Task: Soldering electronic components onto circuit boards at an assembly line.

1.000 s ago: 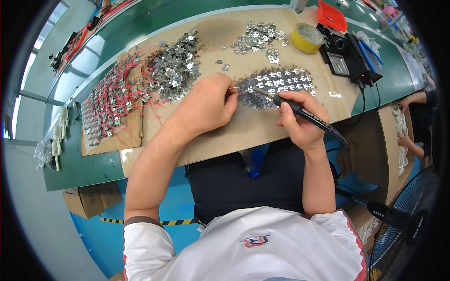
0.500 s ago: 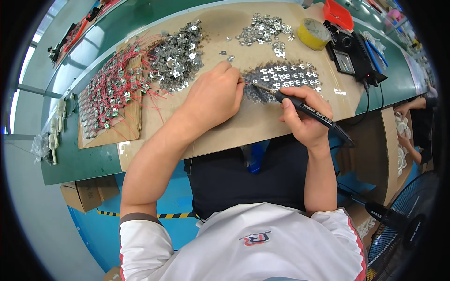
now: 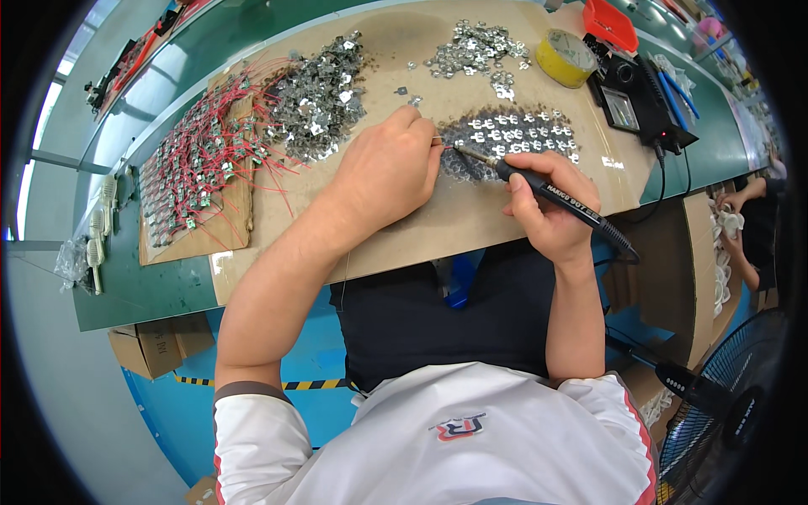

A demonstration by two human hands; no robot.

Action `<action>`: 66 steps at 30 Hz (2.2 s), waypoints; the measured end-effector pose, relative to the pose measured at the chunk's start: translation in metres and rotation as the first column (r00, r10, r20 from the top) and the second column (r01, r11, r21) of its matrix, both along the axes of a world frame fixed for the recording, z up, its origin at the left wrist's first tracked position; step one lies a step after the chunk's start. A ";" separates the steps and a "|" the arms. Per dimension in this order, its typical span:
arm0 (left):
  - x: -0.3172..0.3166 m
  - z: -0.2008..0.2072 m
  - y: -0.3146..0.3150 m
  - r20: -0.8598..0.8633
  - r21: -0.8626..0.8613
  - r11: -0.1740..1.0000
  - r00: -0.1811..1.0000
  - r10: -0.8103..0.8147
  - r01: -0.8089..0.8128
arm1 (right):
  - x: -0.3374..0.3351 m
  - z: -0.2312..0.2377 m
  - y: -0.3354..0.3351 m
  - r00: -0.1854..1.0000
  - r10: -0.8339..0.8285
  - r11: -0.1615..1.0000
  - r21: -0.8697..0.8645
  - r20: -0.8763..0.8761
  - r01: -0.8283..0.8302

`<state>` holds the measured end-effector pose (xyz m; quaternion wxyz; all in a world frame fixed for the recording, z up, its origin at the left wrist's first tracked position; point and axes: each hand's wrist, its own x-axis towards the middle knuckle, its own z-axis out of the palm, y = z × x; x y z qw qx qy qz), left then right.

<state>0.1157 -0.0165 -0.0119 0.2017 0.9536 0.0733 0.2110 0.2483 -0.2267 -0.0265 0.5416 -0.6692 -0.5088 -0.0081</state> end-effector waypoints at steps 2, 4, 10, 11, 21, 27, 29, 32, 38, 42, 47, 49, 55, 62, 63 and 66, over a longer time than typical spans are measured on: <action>0.000 -0.002 0.001 0.018 0.011 1.000 1.000 -0.007 0.007 | 0.000 0.000 0.000 1.000 0.005 1.000 0.000 0.000 -0.005; 0.000 -0.002 0.000 0.012 0.012 1.000 1.000 -0.001 0.001 | -0.001 0.000 0.000 1.000 -0.002 1.000 0.000 0.015 0.002; 0.001 -0.003 -0.001 0.008 0.017 1.000 1.000 -0.002 0.002 | -0.002 -0.001 -0.002 1.000 -0.016 1.000 0.010 0.017 0.016; 0.001 -0.003 -0.001 0.004 0.017 1.000 1.000 -0.001 0.001 | -0.002 0.000 -0.001 1.000 -0.014 1.000 0.010 0.016 0.014; 0.005 -0.002 -0.001 0.016 0.034 0.999 1.000 0.015 -0.016 | 0.000 0.000 -0.006 0.993 -0.038 0.997 0.063 -0.114 0.045; -0.003 -0.009 0.002 -0.059 0.007 1.000 0.998 -0.014 0.014 | 0.057 0.036 0.007 0.862 -0.308 0.949 0.059 0.403 0.311; -0.004 -0.010 0.001 -0.047 0.007 1.000 0.999 -0.009 0.009 | 0.078 0.038 0.012 0.747 -0.361 0.918 0.070 0.559 0.391; 0.001 -0.009 -0.003 -0.069 0.002 1.000 0.998 -0.010 0.010 | 0.104 0.028 0.004 0.650 -0.324 0.867 -0.060 0.688 0.495; -0.003 -0.002 -0.002 -0.124 -0.023 1.000 0.992 0.008 -0.010 | 0.058 0.059 0.069 0.998 0.016 0.986 -0.167 -0.055 -0.025; 0.000 -0.007 0.000 -0.117 -0.004 1.000 0.993 0.007 -0.007 | 0.038 0.051 0.148 0.961 0.271 0.932 -0.267 0.060 -0.246; 0.003 -0.007 -0.004 -0.076 0.003 1.000 0.997 -0.007 0.007 | 0.037 0.043 0.191 0.876 0.448 0.873 -0.295 0.176 -0.387; 0.001 -0.007 -0.003 -0.063 0.001 1.000 0.998 -0.016 0.016 | 0.037 0.041 0.198 0.854 0.502 0.827 -0.363 0.135 -0.429; 0.002 -0.011 -0.003 -0.052 0.003 1.000 0.999 0.001 -0.001 | 0.040 0.033 0.205 0.853 0.480 0.847 -0.361 0.204 -0.390; 0.002 -0.011 -0.003 -0.072 -0.021 1.000 0.997 0.017 -0.019 | 0.044 0.039 0.184 0.910 0.333 0.921 -0.289 0.247 -0.259; 0.001 -0.011 -0.002 -0.073 -0.022 1.000 0.997 0.014 -0.016 | 0.048 0.034 0.184 0.909 0.336 0.924 -0.273 0.247 -0.267; 0.001 -0.010 -0.002 -0.053 0.009 1.000 0.999 -0.011 0.011 | 0.038 0.039 0.185 0.896 0.406 0.904 -0.220 0.179 -0.365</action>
